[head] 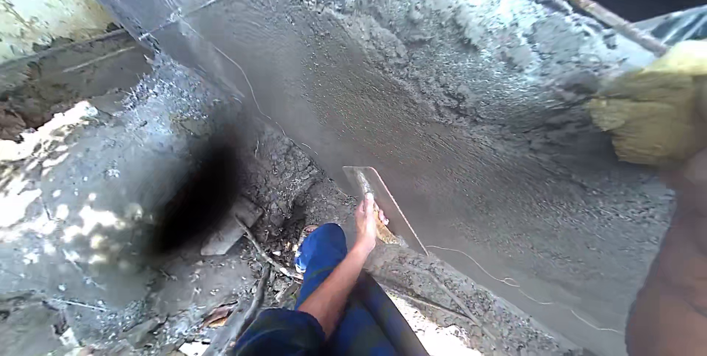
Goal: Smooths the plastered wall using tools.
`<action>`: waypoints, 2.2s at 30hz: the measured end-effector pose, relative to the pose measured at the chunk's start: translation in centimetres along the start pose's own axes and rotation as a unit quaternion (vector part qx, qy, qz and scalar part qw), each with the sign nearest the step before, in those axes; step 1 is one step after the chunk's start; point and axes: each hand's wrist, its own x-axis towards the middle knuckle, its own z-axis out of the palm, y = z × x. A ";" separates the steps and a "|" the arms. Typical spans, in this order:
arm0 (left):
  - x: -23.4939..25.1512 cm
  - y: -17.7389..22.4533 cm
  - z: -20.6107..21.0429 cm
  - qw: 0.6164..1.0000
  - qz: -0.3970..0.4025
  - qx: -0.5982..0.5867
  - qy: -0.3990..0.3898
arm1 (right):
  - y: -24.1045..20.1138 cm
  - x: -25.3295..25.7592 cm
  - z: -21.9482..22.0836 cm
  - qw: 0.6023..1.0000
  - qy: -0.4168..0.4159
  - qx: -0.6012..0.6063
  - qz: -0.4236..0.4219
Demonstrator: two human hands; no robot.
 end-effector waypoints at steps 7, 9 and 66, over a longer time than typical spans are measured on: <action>1.5 6.1 -2.2 0.979 0.182 0.082 0.036 | -7.2 -9.0 2.1 0.996 0.003 -0.094 0.002; 2.3 8.1 -2.6 0.951 0.274 0.143 0.010 | -8.2 -13.1 3.4 0.992 -0.006 -0.076 0.099; 4.9 18.8 7.4 0.828 0.390 0.395 0.079 | 3.0 -50.4 7.1 0.625 0.005 -0.074 0.777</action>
